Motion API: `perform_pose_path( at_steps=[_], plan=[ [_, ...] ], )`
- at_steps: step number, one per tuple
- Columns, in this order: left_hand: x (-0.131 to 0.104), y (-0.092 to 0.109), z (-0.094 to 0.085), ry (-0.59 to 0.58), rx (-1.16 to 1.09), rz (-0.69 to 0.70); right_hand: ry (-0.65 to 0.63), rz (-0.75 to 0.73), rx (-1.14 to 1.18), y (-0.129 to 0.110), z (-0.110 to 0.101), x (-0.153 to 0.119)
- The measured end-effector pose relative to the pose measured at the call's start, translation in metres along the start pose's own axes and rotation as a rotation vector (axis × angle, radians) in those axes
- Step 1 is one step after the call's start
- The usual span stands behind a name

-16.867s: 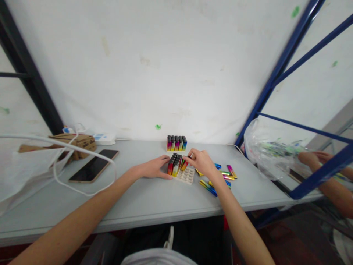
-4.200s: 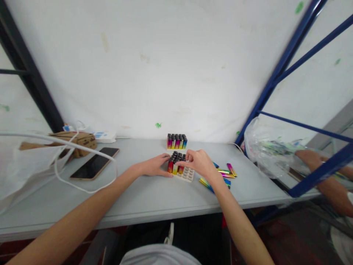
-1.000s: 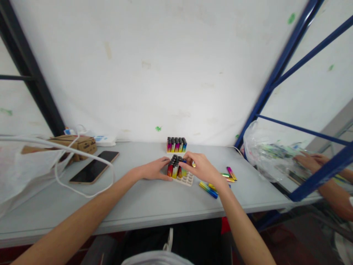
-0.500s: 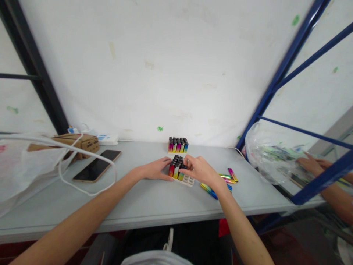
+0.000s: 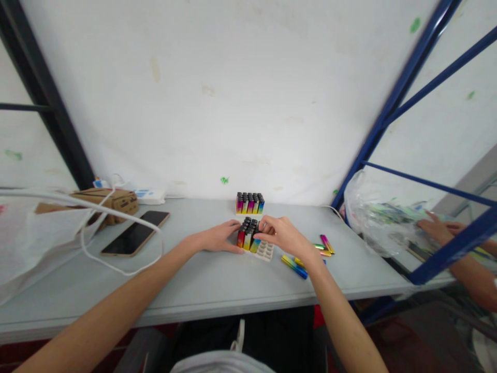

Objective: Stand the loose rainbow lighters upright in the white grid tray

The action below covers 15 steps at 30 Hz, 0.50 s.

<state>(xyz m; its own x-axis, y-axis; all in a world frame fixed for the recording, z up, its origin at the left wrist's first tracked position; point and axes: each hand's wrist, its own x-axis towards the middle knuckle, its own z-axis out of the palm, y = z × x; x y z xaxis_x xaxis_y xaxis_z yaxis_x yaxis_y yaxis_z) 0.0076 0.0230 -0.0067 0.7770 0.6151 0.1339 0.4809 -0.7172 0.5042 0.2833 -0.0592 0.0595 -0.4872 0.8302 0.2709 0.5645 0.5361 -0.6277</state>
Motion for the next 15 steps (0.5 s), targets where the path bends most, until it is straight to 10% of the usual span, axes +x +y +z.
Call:
perform_pose_path(
  at_steps=[15],
  plan=[
    [-0.0006,0.0009,-0.001,0.009,-0.006,0.023,-0.058,-0.002,-0.022,-0.0031,0.0026,0.0022]
  ],
)
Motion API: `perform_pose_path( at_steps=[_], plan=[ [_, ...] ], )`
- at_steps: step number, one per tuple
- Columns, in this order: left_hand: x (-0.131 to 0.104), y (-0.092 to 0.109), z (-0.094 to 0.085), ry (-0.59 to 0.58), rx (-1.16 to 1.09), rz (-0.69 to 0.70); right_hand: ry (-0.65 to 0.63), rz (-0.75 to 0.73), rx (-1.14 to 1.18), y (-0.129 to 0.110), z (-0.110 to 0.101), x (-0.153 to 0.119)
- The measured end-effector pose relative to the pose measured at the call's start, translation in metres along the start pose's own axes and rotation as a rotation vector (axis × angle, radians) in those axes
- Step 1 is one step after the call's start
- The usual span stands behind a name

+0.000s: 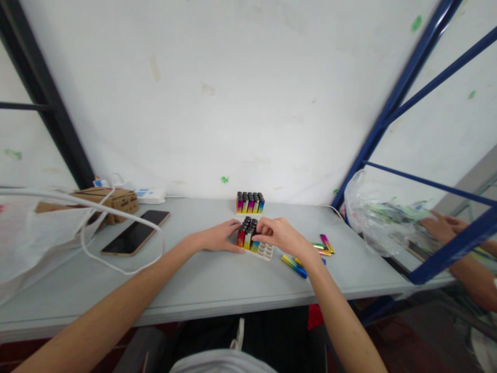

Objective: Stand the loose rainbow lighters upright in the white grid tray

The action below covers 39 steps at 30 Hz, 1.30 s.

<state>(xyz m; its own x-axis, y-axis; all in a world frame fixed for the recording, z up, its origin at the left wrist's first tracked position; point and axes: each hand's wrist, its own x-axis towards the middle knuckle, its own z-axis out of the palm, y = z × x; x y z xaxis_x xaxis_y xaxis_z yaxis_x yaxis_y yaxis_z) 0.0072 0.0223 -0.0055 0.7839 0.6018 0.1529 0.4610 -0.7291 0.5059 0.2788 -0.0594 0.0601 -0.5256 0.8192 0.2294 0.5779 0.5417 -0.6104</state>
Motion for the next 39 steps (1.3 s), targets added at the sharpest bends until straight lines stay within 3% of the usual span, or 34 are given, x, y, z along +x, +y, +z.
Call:
perform_pose_path(
  at_steps=[4,9,11,13,16,20,23,27,33,37,39],
  plan=[
    [-0.001,0.001,0.0,0.002,-0.015,0.007,0.115,0.017,-0.044,-0.004,-0.009,-0.002],
    [0.001,0.002,-0.002,-0.033,0.024,-0.041,0.33,0.028,-0.174,-0.006,-0.053,-0.028],
    [0.002,0.002,-0.002,-0.042,0.046,-0.046,0.351,0.071,-0.246,0.0,-0.063,-0.048],
    [0.003,0.001,-0.002,-0.04,0.047,-0.038,0.313,0.143,-0.334,0.013,-0.058,-0.072],
    [0.002,0.001,-0.002,-0.028,0.037,-0.017,0.18,0.348,-0.501,0.038,-0.027,-0.108],
    [0.002,0.002,-0.003,-0.026,0.038,-0.018,0.141,0.568,-0.656,0.071,0.01,-0.133],
    [0.003,0.002,-0.003,-0.03,0.019,-0.045,0.128,0.598,-0.645,0.088,0.009,-0.127],
    [0.003,0.0,-0.002,-0.028,0.006,-0.059,0.107,0.434,-0.613,0.101,-0.004,-0.105],
    [0.002,0.0,-0.002,-0.034,0.023,-0.055,0.155,0.302,-0.483,0.111,-0.005,-0.085],
    [0.002,0.0,-0.002,-0.03,0.034,-0.054,0.208,0.271,-0.373,0.117,-0.046,-0.078],
    [0.002,-0.001,-0.002,-0.021,0.036,-0.034,0.238,0.373,-0.334,0.121,-0.078,-0.074]
  ],
)
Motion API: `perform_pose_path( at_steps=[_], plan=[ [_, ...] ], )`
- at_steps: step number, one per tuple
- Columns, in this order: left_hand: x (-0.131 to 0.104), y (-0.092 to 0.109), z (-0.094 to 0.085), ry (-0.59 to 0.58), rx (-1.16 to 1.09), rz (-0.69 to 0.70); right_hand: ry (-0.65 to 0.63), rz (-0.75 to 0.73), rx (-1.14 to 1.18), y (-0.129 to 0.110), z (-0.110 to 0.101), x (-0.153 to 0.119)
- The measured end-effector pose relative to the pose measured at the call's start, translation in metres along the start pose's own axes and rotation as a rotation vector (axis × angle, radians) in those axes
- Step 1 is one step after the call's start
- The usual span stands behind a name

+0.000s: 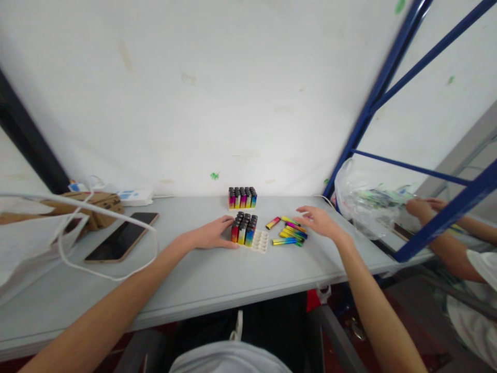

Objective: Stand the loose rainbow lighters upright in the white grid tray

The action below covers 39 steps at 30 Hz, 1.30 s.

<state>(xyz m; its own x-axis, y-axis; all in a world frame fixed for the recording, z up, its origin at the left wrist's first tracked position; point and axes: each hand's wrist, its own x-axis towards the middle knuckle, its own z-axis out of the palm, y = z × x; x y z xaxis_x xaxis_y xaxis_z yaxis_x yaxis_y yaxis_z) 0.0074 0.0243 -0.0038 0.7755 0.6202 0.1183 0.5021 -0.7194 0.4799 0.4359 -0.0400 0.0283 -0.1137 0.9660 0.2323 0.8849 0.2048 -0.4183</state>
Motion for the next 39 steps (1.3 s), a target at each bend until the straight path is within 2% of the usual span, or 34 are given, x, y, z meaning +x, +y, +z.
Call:
perform_pose_path(
  at_steps=[3,5,9,14,20,22,25,27,29,32,36,39],
  plan=[
    [0.0,0.0,0.0,0.006,-0.002,0.02,0.085,0.143,-0.036,0.016,-0.028,0.016],
    [0.0,0.0,-0.001,0.003,-0.004,0.019,0.11,0.227,-0.103,0.023,-0.031,0.021],
    [0.0,0.002,-0.002,-0.003,0.001,0.001,0.047,0.379,-0.225,0.025,-0.004,0.025],
    [0.0,0.003,-0.002,-0.01,0.012,-0.007,0.061,0.421,-0.264,0.021,0.03,0.033],
    [0.001,0.004,-0.002,-0.021,0.018,-0.023,0.083,0.378,-0.238,0.027,0.027,0.027],
    [0.001,0.003,-0.002,-0.023,0.011,-0.028,0.12,0.373,-0.113,0.028,0.024,0.023],
    [0.0,0.001,-0.001,-0.021,0.004,-0.039,0.167,0.361,0.325,0.023,0.024,0.021],
    [0.0,0.001,0.0,-0.013,0.003,-0.04,0.152,0.263,0.66,0.013,0.025,0.021],
    [-0.001,0.001,0.0,-0.003,0.004,-0.033,0.123,0.138,0.891,-0.001,0.024,0.023],
    [-0.002,0.002,-0.001,0.002,0.0,-0.02,0.122,0.056,1.023,-0.026,0.016,0.024],
    [-0.002,0.005,-0.002,-0.013,-0.014,-0.022,0.079,0.038,1.047,-0.054,0.007,0.021],
    [-0.001,0.006,-0.002,-0.018,-0.02,-0.032,0.058,-0.004,1.069,-0.067,0.009,0.02]
  ],
)
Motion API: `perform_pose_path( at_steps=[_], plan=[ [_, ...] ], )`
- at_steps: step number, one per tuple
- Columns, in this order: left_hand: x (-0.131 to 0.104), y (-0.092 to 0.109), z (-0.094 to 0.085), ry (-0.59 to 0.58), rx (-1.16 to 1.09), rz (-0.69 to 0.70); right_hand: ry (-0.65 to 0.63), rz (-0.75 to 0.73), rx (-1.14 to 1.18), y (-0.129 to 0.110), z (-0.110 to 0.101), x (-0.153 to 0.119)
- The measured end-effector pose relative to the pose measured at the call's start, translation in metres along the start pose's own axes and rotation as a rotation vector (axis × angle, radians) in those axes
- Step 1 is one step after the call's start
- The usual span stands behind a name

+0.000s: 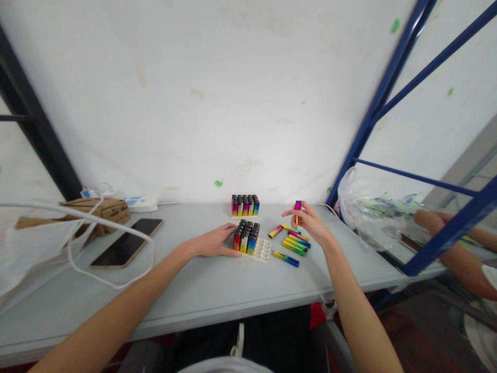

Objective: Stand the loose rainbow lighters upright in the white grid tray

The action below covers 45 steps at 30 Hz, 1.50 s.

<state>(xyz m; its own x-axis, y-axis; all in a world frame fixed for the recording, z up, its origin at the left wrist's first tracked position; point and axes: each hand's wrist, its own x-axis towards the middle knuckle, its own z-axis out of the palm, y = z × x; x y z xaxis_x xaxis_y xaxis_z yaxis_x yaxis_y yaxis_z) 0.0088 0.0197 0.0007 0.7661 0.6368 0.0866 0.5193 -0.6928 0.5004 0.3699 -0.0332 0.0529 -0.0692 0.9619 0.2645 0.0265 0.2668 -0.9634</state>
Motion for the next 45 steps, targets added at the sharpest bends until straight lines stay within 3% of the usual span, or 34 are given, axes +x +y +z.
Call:
perform_pose_path(
  at_steps=[8,11,16,23,38,45],
  plan=[
    [0.001,-0.005,0.002,0.004,0.028,0.023,-0.067,0.022,0.019,0.014,0.035,0.004],
    [0.001,-0.006,0.002,0.014,0.033,0.047,0.024,0.03,-0.076,0.025,0.047,0.008],
    [0.0,-0.005,0.003,0.021,0.002,0.043,0.209,-0.17,-0.448,0.039,0.06,0.01],
    [0.0,-0.004,0.002,0.025,0.008,0.042,0.251,-0.211,-0.594,0.038,0.074,0.002],
    [0.0,-0.003,0.002,0.024,0.002,0.039,0.23,-0.225,-0.665,0.044,0.075,0.004],
    [0.0,-0.003,0.002,0.026,0.004,0.051,0.073,-0.212,-0.745,0.046,0.071,0.007]
  ],
)
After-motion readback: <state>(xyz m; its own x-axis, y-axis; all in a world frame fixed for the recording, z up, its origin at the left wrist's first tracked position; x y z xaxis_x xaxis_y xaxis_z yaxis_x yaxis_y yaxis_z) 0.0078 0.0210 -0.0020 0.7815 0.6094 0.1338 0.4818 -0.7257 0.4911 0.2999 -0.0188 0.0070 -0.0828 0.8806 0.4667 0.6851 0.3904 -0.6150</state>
